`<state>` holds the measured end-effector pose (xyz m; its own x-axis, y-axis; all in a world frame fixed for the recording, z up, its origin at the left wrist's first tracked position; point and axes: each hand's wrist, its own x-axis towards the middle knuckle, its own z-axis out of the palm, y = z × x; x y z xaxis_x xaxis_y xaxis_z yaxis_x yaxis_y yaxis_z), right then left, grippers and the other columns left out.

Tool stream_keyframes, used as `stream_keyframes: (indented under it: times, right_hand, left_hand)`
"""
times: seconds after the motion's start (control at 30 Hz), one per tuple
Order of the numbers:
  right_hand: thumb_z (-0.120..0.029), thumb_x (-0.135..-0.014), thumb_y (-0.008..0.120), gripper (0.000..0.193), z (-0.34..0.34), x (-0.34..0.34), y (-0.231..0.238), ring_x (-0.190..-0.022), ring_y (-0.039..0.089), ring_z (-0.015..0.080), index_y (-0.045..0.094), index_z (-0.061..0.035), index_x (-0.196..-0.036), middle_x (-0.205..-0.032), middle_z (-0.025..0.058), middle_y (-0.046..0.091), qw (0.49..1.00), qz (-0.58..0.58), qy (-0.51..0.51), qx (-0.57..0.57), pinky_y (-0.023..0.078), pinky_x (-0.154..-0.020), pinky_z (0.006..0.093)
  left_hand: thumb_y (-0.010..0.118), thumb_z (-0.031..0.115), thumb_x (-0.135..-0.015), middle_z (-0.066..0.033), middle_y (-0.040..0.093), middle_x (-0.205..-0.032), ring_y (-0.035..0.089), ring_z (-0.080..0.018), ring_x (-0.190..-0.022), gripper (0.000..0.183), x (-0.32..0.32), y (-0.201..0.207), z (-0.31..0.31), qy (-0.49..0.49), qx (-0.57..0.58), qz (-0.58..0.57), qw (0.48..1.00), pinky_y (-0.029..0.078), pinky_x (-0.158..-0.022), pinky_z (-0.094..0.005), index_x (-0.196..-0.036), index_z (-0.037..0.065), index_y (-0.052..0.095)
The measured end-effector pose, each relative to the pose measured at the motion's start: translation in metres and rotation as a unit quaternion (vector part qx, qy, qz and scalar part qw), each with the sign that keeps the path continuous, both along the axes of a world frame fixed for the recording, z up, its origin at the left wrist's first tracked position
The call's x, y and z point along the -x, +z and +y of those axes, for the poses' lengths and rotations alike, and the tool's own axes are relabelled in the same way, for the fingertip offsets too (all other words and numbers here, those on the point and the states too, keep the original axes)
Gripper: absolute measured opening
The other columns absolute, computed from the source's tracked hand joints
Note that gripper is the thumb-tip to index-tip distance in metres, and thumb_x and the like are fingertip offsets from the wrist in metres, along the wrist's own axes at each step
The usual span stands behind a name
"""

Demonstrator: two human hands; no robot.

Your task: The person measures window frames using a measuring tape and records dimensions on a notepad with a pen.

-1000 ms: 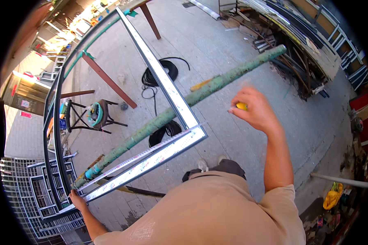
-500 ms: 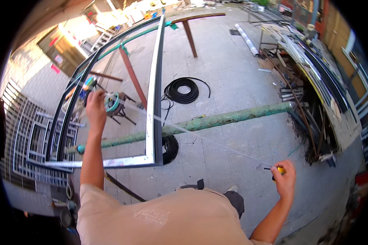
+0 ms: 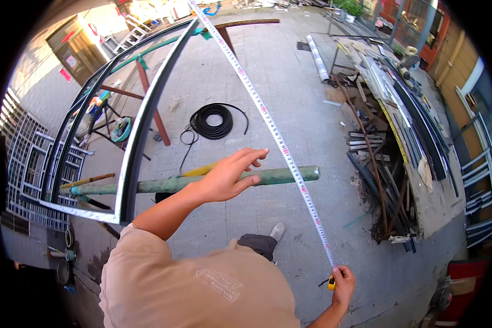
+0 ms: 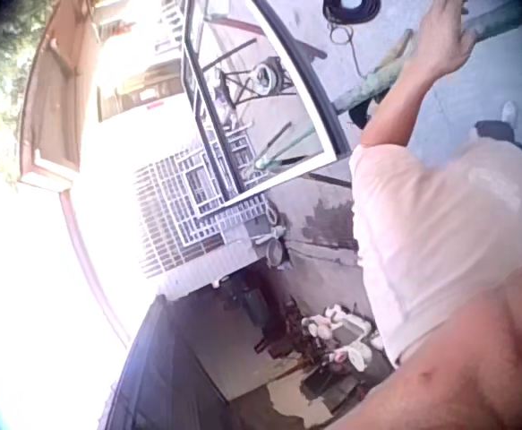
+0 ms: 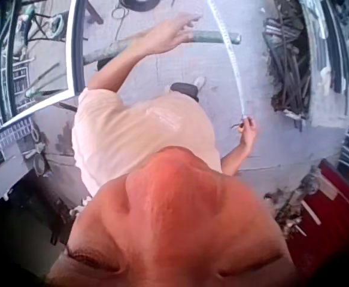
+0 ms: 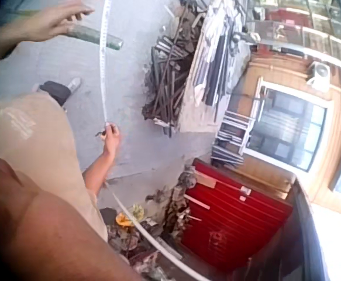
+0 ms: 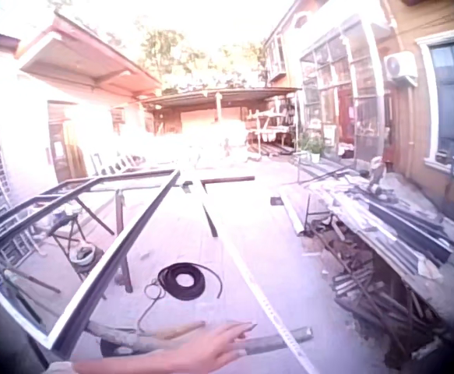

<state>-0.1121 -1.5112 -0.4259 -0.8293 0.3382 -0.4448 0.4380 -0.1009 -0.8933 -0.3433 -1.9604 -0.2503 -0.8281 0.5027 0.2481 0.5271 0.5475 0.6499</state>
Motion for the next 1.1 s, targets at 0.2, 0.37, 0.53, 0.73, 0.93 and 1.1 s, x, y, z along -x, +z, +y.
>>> stream_keyframes:
  times: [0.2,0.37,0.53,0.73,0.93,1.1]
  right_hand:
    - [-0.012,-0.096,0.077,0.007,0.072,0.056,-0.001,-0.069,0.056,0.0075,0.073,-0.0065,-0.097,-0.08,-0.0028,0.065,0.997,-0.034,-0.065,0.006,0.044,-0.063,0.0245]
    - [-0.016,-0.096,0.079,0.01,0.141,0.088,-0.012,-0.069,0.056,0.0073,0.074,-0.0074,-0.096,-0.08,-0.0037,0.065,0.991,-0.061,-0.111,0.036,0.043,-0.063,0.0246]
    - [-0.021,-0.098,0.078,0.015,0.199,0.142,-0.049,-0.07,0.061,0.0096,0.073,-0.0069,-0.101,-0.083,-0.0005,0.069,0.986,-0.063,-0.132,0.081,0.048,-0.065,0.0262]
    - [-0.032,-0.095,0.081,0.026,0.272,0.287,-0.084,-0.075,0.06,0.0102,0.077,-0.0068,-0.1,-0.085,-0.0018,0.068,0.993,-0.083,-0.057,0.061,0.046,-0.068,0.0275]
    - [-0.036,-0.093,0.082,0.032,0.316,0.442,-0.086,-0.077,0.06,0.0105,0.08,-0.0085,-0.109,-0.089,-0.0013,0.071,0.997,-0.063,0.017,0.052,0.047,-0.07,0.029]
    - [-0.037,-0.09,0.085,0.029,0.318,0.538,-0.105,-0.08,0.061,0.0103,0.081,-0.0088,-0.098,-0.088,-0.0017,0.072,0.996,-0.064,0.06,0.028,0.049,-0.073,0.0299]
  left_hand:
    - [0.069,0.012,-0.099,-0.0163,0.064,-0.131,0.066,-0.0351,-0.116,0.041,0.093,-0.037,0.109,-0.084,-0.011,0.017,0.996,0.054,-0.099,-0.0434,-0.14,0.008,0.063]
    - [0.068,0.018,-0.101,-0.0186,0.065,-0.129,0.066,-0.0388,-0.115,0.042,0.163,-0.05,0.199,-0.223,0.078,-0.113,0.965,0.054,-0.099,-0.0459,-0.142,0.009,0.062]
    - [0.066,0.03,-0.103,-0.0211,0.068,-0.128,0.068,-0.0416,-0.112,0.049,0.215,-0.104,0.238,-0.305,0.201,-0.169,0.915,0.055,-0.096,-0.0486,-0.148,0.013,0.058]
    - [0.069,0.042,-0.098,-0.025,0.07,-0.128,0.066,-0.0439,-0.12,0.057,0.253,-0.238,0.214,-0.175,0.356,-0.201,0.896,0.054,-0.101,-0.0503,-0.146,0.012,0.062]
    - [0.065,0.039,-0.102,-0.0197,0.076,-0.117,0.076,-0.0365,-0.095,0.051,0.258,-0.354,0.143,-0.066,0.322,-0.322,0.888,0.06,-0.084,-0.0461,-0.141,0.006,0.064]
    - [0.064,0.029,-0.104,-0.0117,0.076,-0.116,0.072,-0.0259,-0.099,0.04,0.26,-0.411,0.118,0.086,0.217,-0.564,0.792,0.056,-0.091,-0.0353,-0.137,0.006,0.068]
